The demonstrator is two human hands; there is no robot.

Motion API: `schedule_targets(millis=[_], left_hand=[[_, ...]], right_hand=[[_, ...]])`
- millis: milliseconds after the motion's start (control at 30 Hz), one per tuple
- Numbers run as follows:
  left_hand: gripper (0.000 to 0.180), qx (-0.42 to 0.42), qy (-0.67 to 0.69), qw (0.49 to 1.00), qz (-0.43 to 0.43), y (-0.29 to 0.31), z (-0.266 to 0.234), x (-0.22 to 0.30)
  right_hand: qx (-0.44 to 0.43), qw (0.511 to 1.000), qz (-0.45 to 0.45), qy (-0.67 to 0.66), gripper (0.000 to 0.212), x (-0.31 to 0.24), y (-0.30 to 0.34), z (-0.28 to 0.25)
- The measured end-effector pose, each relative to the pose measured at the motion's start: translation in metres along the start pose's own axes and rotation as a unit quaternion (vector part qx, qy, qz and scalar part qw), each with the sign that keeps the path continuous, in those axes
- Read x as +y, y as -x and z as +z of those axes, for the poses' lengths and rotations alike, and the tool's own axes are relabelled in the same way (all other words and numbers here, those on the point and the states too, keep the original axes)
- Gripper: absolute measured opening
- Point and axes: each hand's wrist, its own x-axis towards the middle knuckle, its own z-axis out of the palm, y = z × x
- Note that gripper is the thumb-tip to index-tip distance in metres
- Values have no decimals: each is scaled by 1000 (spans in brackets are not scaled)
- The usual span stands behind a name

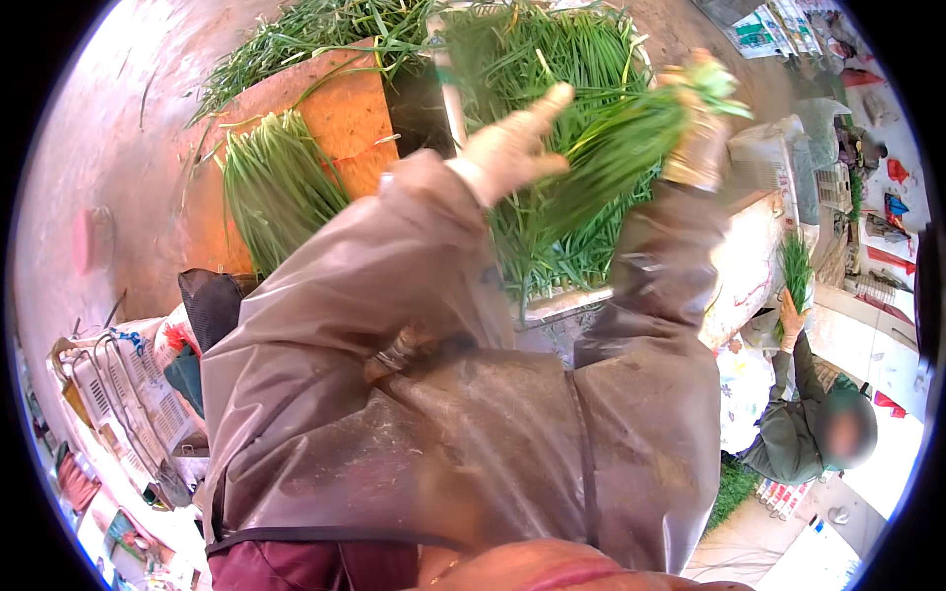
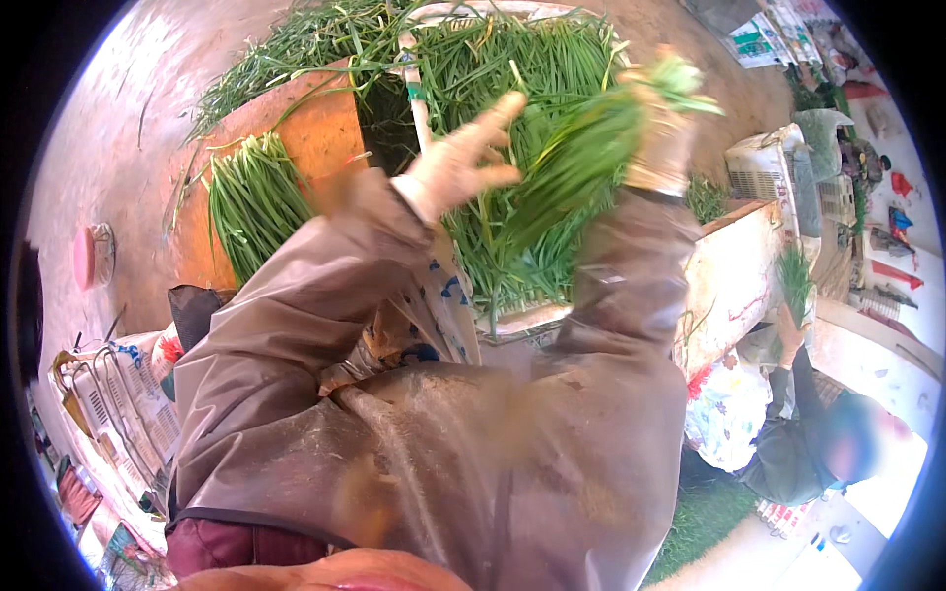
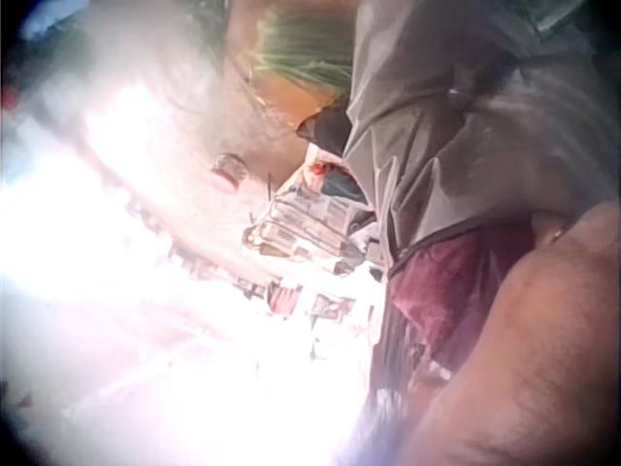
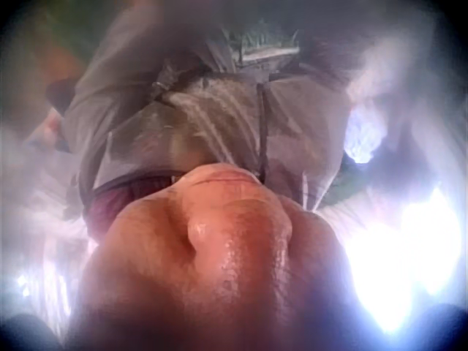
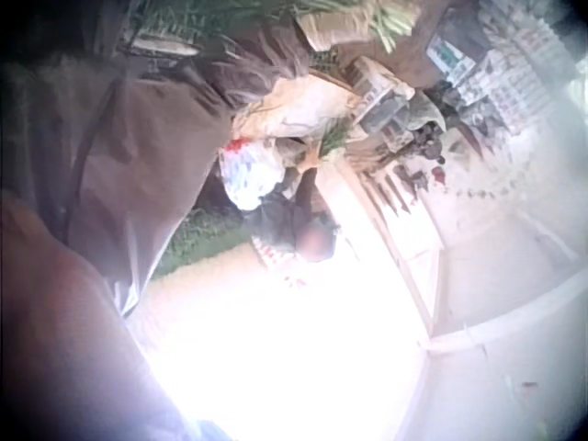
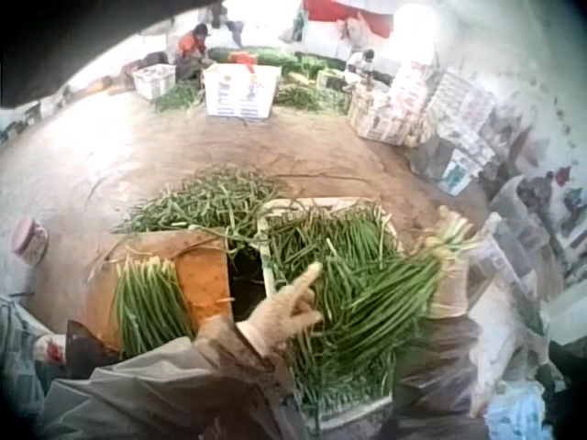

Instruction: The person gathers green onions from a crate, aligns them on a wooden board, and secures the bundle with a red tie by hand.

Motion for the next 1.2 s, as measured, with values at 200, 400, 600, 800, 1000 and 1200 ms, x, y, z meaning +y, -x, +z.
schedule_targets(millis=[200, 400, 600, 800, 1000, 1200], left_hand=[[60, 186, 162, 966, 73, 30, -99, -49], [72, 186, 88, 961, 187, 59, -149, 72], [86, -204, 236, 928, 202, 84, -125, 123], [64, -200, 667, 718, 6, 183, -82, 30], [47, -19, 722, 690, -50, 207, -101, -22], [29, 76, 811, 570, -107, 171, -110, -64]], right_hand=[[-1, 983, -133, 126, 55, -168, -9, -49], [-104, 972, -106, 182, 41, -232, 23, 12], [-307, 939, 136, -70, 48, -226, 106, 126], [-426, 892, 125, -80, 56, -119, 142, 213], [-279, 841, 401, -233, 63, -44, 153, 197], [-355, 917, 133, 126, 87, -26, 246, 228]])
